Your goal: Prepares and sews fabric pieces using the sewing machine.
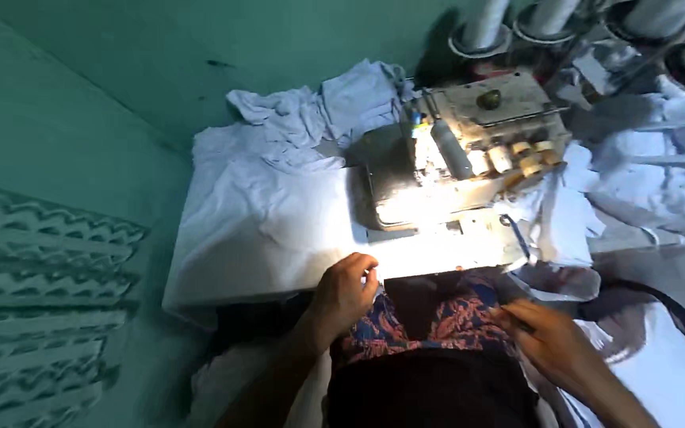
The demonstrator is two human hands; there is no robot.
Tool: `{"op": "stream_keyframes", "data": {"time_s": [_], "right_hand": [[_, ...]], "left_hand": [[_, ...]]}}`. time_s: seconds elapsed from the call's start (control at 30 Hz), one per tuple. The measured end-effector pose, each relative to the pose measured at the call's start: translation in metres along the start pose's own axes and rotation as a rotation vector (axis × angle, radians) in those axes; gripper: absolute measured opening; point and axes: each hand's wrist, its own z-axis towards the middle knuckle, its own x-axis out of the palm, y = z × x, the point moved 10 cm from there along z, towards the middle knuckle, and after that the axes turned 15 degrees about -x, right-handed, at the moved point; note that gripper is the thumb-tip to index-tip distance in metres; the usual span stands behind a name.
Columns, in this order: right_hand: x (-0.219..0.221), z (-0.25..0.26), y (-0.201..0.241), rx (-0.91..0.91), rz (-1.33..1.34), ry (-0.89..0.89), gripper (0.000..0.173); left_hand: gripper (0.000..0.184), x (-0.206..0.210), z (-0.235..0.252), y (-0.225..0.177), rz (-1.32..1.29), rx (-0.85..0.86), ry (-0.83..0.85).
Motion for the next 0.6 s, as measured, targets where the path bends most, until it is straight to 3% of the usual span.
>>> {"op": "stream_keyframes", "data": {"time_s": [0.13,0.23,0.37,0.47,0.53,0.6], "right_hand": [[0.044,0.073,0.042,-0.108,0.13,-0.05,0.03],[0.072,0.104,0.057,-0.049,0.254,-0.074,0.028],[0.104,0.129,0.066,0.136,0.499,-0.067,0.036],[0.149,0.157,0.082,0.337,0.956,0.052,0.047],[0.172,0.182,0.09,0.426,1.138,-0.049,0.042],[0.166,0.205,0.096,0.438,1.057,-0.227,0.033]], "left_hand": [[0.039,0.019,0.0,0.033,0.181,-0.008,0.034],[0.021,0.033,-0.005,0.041,0.155,0.135,-0.025],[0.014,0.002,-0.017,0.042,-0.094,0.15,-0.053],[0.013,-0.023,-0.029,0.037,-0.143,0.177,-0.021],[0.013,-0.035,-0.032,0.037,-0.243,0.194,0.021],[0.018,-0.053,-0.023,0.046,-0.397,0.126,-0.014]]}}
